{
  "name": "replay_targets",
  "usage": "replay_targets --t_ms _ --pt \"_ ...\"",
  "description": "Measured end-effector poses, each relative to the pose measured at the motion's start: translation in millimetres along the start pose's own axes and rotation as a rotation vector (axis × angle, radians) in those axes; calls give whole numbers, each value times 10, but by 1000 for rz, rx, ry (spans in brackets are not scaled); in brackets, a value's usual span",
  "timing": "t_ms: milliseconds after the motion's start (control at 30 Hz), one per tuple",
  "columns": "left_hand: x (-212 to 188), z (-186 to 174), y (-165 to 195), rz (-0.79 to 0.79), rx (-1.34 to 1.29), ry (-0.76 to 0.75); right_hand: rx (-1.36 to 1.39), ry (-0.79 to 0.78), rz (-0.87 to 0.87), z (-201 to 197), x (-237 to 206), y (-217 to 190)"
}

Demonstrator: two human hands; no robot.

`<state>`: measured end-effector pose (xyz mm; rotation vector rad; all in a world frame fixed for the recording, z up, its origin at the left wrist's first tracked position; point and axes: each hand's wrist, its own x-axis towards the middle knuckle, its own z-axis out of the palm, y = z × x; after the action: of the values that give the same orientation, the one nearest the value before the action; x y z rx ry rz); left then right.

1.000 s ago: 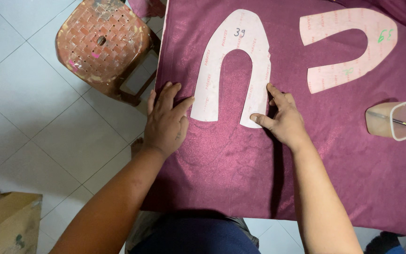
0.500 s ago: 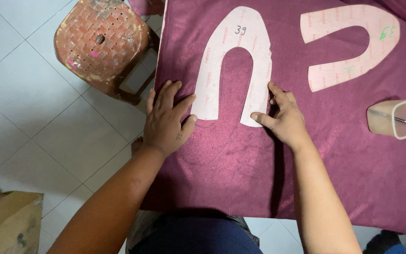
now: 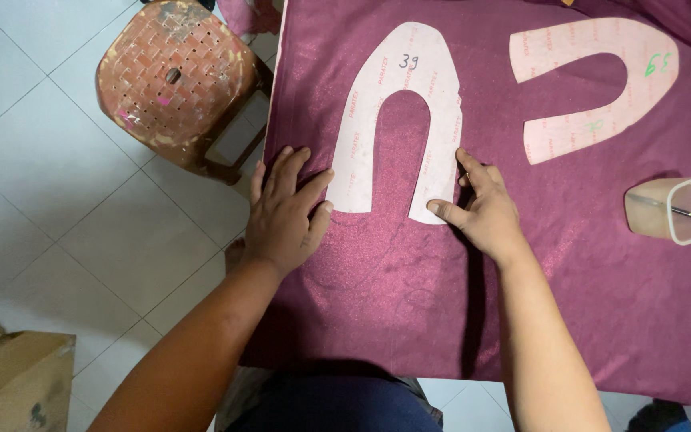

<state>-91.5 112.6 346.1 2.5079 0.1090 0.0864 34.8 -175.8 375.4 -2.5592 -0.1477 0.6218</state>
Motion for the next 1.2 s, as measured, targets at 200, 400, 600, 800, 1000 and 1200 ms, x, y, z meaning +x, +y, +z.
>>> replay_targets --t_ms 200,400,600,800,1000,1200 --pt "-26 -41 -2 2 36 -31 -6 23 -97 52 -21 37" --pt "-65 -77 -41 -2 36 -71 16 38 -110 106 -68 35" --pt "-86 -107 -58 0 55 -82 22 38 -96 117 -99 -15" --pt "-73 -141 -61 -21 68 -106 19 36 -80 123 -105 -53" --pt "-72 -146 -62 -21 71 -92 24 -4 -7 122 -103 -60" --pt "-90 -161 -102 -14 60 -77 65 16 -108 125 -105 -42"
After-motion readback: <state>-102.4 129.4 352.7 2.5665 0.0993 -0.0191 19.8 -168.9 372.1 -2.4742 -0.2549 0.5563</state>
